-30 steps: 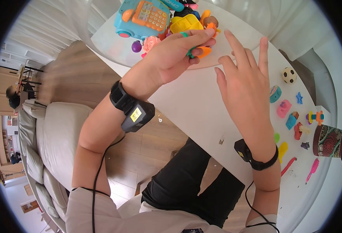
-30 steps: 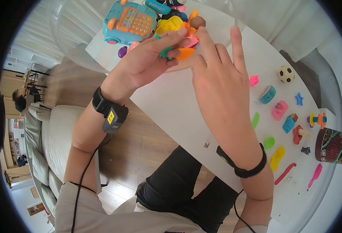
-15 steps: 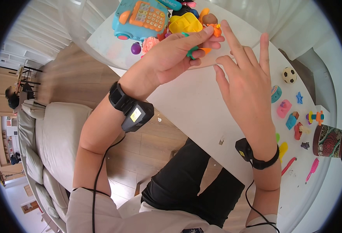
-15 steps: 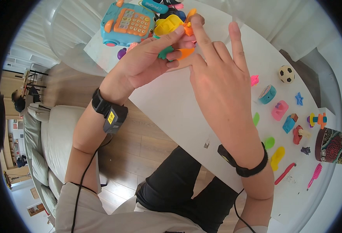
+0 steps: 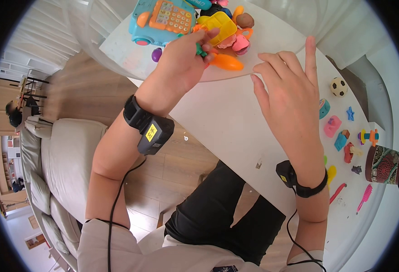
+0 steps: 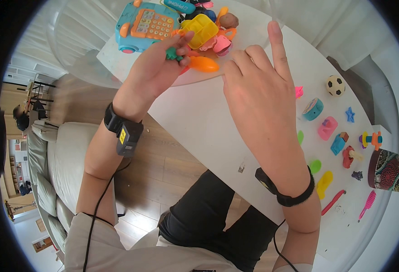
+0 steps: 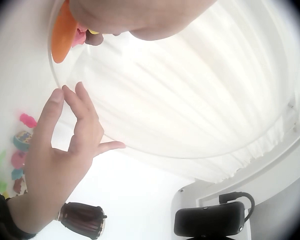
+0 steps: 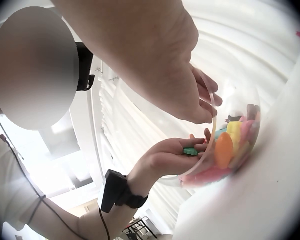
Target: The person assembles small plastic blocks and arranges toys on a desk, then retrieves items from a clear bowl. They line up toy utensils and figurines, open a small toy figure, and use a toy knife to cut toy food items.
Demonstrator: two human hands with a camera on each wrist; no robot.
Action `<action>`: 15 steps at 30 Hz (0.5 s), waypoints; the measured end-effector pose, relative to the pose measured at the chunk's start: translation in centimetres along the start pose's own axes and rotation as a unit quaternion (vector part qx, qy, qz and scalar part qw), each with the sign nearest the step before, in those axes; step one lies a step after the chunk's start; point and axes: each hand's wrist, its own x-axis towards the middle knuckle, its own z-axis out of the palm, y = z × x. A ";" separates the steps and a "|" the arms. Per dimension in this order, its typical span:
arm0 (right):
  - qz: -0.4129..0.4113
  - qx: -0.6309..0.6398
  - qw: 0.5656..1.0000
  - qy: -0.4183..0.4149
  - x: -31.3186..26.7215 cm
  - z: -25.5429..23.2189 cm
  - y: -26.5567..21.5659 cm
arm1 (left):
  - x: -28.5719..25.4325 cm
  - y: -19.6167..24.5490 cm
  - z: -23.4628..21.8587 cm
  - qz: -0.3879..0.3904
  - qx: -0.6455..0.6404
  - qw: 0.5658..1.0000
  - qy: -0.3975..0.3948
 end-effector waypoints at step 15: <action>-0.016 0.009 1.000 0.019 -0.1 0.2 -1.1 | -1.6 1.1 -2.8 0.323 0.792 0.512 -0.074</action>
